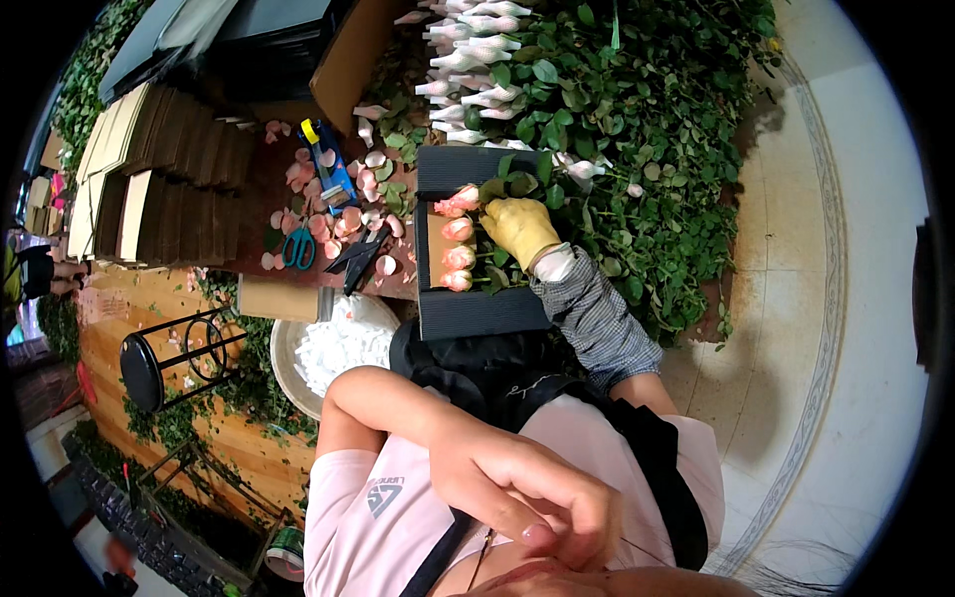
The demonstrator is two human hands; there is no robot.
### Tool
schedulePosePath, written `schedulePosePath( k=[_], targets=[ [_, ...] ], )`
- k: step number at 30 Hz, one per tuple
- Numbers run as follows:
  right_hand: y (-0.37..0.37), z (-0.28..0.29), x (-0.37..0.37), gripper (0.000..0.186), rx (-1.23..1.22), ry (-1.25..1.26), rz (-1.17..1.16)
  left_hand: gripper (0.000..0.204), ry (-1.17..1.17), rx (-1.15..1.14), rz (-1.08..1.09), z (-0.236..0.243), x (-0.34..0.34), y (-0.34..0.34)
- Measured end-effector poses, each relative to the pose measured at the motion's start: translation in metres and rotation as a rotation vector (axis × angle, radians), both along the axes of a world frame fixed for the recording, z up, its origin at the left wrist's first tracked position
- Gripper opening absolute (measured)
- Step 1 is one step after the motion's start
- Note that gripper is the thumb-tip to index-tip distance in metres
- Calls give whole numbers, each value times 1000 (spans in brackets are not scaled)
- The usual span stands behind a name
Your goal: The person arranges pink artificial flowers and green leaves into a black rectangular tray. They use a stapler to secure the arrangement and then place the tray into a cardboard box. The person also handles a roll of white packing material.
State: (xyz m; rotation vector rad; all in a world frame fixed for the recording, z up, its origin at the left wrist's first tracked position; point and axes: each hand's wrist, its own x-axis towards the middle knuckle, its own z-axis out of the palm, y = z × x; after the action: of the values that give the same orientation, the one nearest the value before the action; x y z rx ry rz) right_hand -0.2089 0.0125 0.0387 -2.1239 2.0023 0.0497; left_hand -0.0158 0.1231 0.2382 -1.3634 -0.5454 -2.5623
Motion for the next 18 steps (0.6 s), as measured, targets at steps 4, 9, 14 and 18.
schedulePosePath(
  k=[4,9,14,18],
  targets=[
    [-2,-4,0,28,20,6,-15,28,-34,-50,-60,-6,6,-5],
    [-4,-1,-1,32,97,4,-5,27,-19,-2,63,4,1,-15],
    [-2,-4,-2,31,27,-5,13,23,11,-31,27,-3,1,-33],
    [-2,-8,-2,29,14,0,-23,20,-73,85,87,7,0,-26]
  ],
)
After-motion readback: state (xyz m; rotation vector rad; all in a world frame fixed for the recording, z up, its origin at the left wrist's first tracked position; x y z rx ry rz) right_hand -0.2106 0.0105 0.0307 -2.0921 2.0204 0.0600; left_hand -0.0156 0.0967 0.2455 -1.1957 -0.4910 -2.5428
